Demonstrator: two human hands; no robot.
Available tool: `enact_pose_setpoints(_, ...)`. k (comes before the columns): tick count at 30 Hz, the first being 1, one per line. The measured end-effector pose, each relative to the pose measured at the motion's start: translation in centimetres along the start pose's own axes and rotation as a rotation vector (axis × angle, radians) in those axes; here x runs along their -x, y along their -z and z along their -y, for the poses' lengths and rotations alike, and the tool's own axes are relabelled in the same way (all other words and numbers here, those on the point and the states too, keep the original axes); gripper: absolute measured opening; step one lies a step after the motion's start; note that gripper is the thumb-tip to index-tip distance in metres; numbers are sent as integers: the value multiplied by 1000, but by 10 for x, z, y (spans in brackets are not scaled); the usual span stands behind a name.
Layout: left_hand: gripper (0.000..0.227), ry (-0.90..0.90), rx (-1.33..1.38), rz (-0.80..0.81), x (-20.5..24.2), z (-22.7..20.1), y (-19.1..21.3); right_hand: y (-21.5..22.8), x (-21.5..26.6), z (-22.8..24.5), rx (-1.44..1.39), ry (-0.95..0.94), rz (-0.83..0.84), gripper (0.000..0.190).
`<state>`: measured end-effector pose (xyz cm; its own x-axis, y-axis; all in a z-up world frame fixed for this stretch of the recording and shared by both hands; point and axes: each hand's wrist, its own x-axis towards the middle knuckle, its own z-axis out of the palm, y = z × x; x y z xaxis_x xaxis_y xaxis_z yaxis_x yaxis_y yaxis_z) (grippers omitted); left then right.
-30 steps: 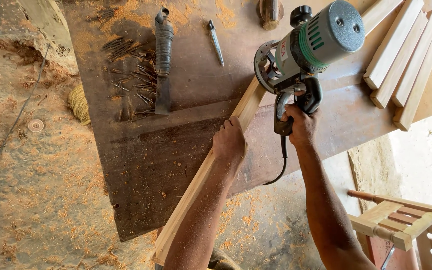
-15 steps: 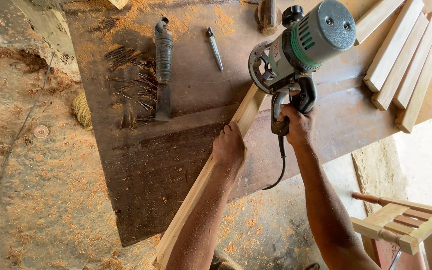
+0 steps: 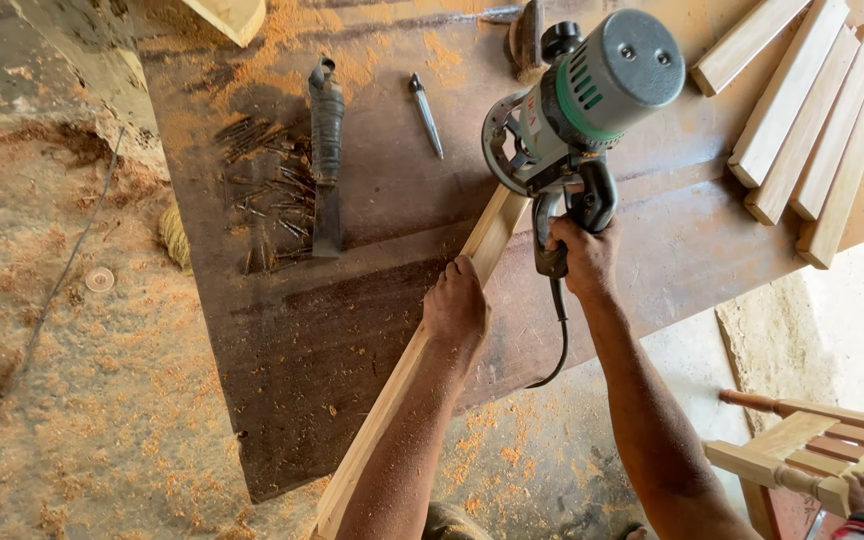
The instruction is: Using a handheld electric router to shape and smooth the edges of wooden furniture components.
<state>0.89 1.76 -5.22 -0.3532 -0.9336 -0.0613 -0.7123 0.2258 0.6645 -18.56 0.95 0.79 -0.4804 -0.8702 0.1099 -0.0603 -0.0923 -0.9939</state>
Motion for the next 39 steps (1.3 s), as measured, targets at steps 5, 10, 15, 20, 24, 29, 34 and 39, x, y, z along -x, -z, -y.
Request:
enact_pose_setpoints(5, 25, 40, 35, 28, -2, 1, -1, -17, 9, 8, 56, 28, -68, 48)
enact_pose_setpoints(10, 23, 11, 24, -34, 2, 2, 0, -24, 11, 10, 6, 52, -102, 46)
enact_pose_setpoints(15, 26, 26, 36, 25, 4, -8, 22, -27, 8, 16, -38, 19, -153, 48)
enact_pose_setpoints(20, 33, 172, -73, 95, -3, 3, -5, 15, -32, 5, -4, -51, -126, 38)
enact_pose_setpoints(24, 50, 94, -214, 35, -4, 5, 14, 63, -50, 39, -27, -109, -109, 33)
enact_pose_setpoints(29, 60, 258, 203, 241, -21, 31, 56, 142, -29, 108, 101, -243, -81, 42)
enact_pose_setpoints(34, 100, -36, -365, -2, -19, 7, 52, 207, 15, 131, 310, -387, -120, 48)
enact_pose_setpoints(39, 125, 260, -464, 100, -32, -4, 44, 251, 55, 141, 363, -472, -156, 49)
